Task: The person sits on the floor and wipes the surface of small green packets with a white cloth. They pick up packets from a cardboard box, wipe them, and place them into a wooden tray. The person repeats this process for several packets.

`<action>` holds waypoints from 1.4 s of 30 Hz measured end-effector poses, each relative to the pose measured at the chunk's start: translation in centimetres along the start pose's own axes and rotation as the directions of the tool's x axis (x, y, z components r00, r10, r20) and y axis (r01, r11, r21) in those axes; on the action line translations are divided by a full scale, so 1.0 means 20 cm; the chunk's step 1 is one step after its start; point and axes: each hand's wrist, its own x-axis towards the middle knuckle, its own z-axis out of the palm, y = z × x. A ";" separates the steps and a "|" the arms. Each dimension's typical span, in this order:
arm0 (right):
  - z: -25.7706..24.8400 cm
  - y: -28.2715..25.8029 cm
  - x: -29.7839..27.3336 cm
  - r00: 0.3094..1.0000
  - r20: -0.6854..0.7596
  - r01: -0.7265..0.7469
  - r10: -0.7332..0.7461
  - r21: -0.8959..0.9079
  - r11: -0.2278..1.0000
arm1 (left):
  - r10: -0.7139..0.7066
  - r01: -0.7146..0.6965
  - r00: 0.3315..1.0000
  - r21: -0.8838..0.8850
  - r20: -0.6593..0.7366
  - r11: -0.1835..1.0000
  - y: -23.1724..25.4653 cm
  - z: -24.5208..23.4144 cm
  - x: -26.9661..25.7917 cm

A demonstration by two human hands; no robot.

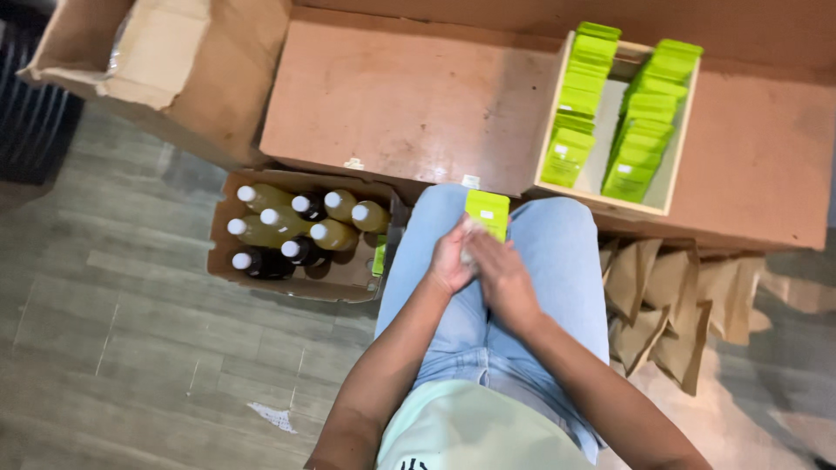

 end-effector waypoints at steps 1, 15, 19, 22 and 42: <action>-0.03 0.00 -0.03 1.000 -0.003 -0.010 0.010 -0.007 1.000 | -0.012 0.012 1.000 0.003 0.001 1.000 -0.01 0.00 -0.02; 0.06 0.03 0.07 1.000 -0.004 -0.020 0.019 -0.086 0.996 | -0.069 0.070 0.997 -0.028 0.038 0.997 0.00 -0.36 0.21; -0.02 0.03 0.00 0.997 0.078 -0.016 0.024 -0.108 0.994 | -0.046 0.049 0.997 -0.046 0.057 0.998 0.03 -0.10 0.08; -0.05 0.08 0.04 0.989 0.105 -0.078 0.101 -0.206 0.975 | -0.019 0.023 0.993 -0.029 0.114 0.999 0.06 -0.09 0.07; 0.03 0.24 0.21 0.944 0.182 -0.211 0.276 -0.310 0.927 | -0.094 0.094 0.989 0.004 0.112 0.996 0.09 -0.21 0.15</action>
